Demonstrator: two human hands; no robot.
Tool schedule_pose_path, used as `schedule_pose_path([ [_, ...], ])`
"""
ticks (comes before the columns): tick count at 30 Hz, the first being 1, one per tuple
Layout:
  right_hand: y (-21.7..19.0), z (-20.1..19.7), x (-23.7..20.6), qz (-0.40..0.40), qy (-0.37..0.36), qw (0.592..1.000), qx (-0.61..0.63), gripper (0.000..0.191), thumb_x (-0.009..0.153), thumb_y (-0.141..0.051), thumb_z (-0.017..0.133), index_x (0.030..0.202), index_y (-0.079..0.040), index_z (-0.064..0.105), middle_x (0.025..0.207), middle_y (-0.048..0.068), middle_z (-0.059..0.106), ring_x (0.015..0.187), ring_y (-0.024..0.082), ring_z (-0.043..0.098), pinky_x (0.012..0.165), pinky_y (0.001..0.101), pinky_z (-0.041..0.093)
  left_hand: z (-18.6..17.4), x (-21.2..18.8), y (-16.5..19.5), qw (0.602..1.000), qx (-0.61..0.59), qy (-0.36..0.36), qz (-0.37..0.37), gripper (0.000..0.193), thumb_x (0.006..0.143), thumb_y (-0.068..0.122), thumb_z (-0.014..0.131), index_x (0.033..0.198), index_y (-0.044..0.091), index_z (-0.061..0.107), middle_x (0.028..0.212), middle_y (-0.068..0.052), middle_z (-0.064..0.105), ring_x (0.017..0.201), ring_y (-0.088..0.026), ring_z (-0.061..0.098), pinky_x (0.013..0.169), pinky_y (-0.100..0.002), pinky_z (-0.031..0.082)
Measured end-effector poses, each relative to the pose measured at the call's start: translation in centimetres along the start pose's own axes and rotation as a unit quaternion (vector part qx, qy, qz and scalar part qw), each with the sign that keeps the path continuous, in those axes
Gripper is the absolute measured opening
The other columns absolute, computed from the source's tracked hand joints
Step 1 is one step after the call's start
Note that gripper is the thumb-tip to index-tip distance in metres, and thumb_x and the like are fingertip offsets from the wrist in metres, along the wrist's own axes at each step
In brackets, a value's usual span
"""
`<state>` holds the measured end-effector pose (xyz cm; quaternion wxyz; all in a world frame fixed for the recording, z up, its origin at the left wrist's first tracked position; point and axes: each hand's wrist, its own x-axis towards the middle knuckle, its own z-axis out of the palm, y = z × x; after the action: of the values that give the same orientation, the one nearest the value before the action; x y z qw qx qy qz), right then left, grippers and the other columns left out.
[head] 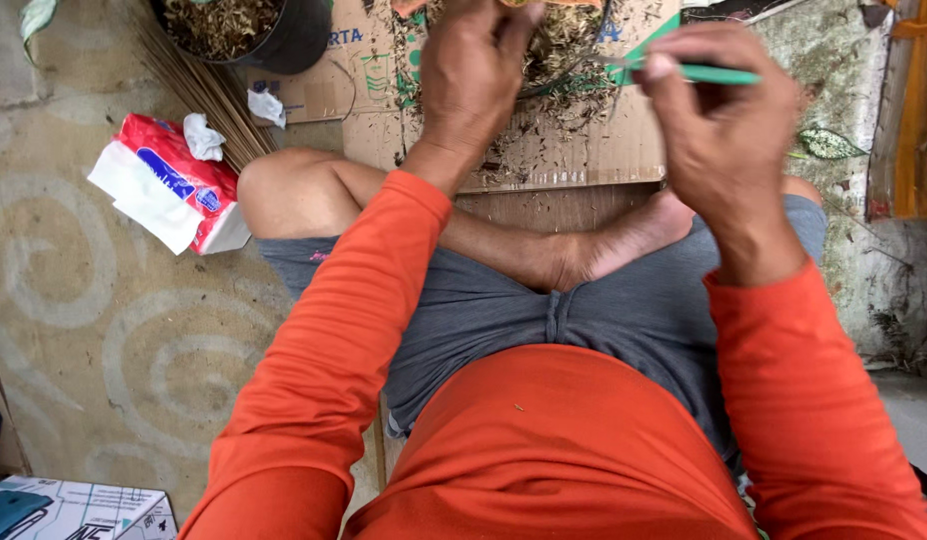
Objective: The person sits on the floor and cleans the leaves of two potted plants using a tissue. They wipe the leaves of a green and white variegated plant first, then move to a pink and green variegated plant, wiping each leaf individually.
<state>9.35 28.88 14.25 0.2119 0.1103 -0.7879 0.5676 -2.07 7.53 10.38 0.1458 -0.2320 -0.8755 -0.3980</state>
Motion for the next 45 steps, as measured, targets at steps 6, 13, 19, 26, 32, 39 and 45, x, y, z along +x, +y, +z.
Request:
schedule_pose_path([
  [6,-0.6,1.1,2.2,0.054,0.032,0.995,0.083,0.006,0.117,-0.003,0.065,0.113,0.001,0.067,0.11,0.01,0.07,0.098,0.015,0.073,0.091,0.0303,0.067,-1.0,0.9,-0.7,0.981,-0.117,0.041,-0.146,0.021,0.097,0.021,0.071,0.089,0.003,0.075,0.069,-0.005,0.073,0.061,-0.012,0.062,0.061,-0.03,0.05],
  [13,-1.4,2.5,2.2,0.128,0.046,0.979,0.15,0.006,0.114,-0.001,0.066,0.114,0.005,0.065,0.106,0.014,0.071,0.1,0.019,0.075,0.091,0.034,0.066,-1.4,-2.5,-2.3,0.977,-0.12,0.054,-0.167,0.018,0.098,0.023,0.073,0.103,0.007,0.081,0.085,-0.002,0.079,0.073,-0.005,0.066,0.07,-0.027,0.054],
  [19,0.0,1.2,0.1,0.087,0.039,0.989,0.111,0.009,0.11,-0.006,0.06,0.111,0.0,0.067,0.103,0.011,0.072,0.095,0.019,0.077,0.089,0.0354,0.064,-8.6,-3.3,-8.6,0.968,-0.069,0.104,-0.216,0.02,0.105,0.016,0.073,0.096,-0.002,0.074,0.084,-0.008,0.069,0.075,-0.009,0.06,0.073,-0.029,0.051],
  [26,1.3,6.2,-0.4,0.073,-0.023,0.996,0.052,0.009,0.114,-0.007,0.068,0.116,0.002,0.068,0.117,0.014,0.072,0.1,0.019,0.075,0.085,0.0328,0.066,-8.4,-3.6,-13.6,0.987,0.037,0.092,-0.129,0.023,0.105,0.016,0.067,0.123,0.002,0.07,0.099,-0.008,0.074,0.081,-0.014,0.071,0.074,-0.029,0.059],
  [32,-1.0,4.8,1.7,0.014,0.004,0.996,0.083,0.006,0.115,-0.006,0.064,0.118,-0.002,0.067,0.117,0.013,0.069,0.107,0.02,0.074,0.087,0.0329,0.063,-3.9,-2.0,-12.1,0.904,-0.176,-0.058,-0.385,0.036,0.103,0.034,0.053,0.124,0.007,0.065,0.087,-0.004,0.075,0.071,-0.013,0.076,0.061,-0.027,0.064],
  [39,-1.3,7.2,0.9,-0.061,-0.086,0.988,-0.113,0.012,0.111,-0.011,0.074,0.116,0.0,0.072,0.115,0.015,0.073,0.106,0.024,0.074,0.088,0.0332,0.063,-1.3,-0.4,-11.1,0.897,-0.225,-0.148,-0.35,0.046,0.115,0.031,0.043,0.115,-0.01,0.063,0.091,-0.019,0.068,0.072,-0.02,0.079,0.068,-0.035,0.068],
  [45,-0.5,4.4,0.1,-0.059,-0.062,0.986,-0.141,0.01,0.116,-0.011,0.074,0.122,-0.003,0.073,0.119,0.014,0.074,0.108,0.023,0.075,0.088,0.0325,0.064,0.6,-1.8,-7.6,0.792,-0.347,-0.053,-0.499,0.04,0.105,0.027,0.04,0.134,0.001,0.049,0.108,-0.015,0.07,0.069,-0.03,0.08,0.063,-0.037,0.064],
])
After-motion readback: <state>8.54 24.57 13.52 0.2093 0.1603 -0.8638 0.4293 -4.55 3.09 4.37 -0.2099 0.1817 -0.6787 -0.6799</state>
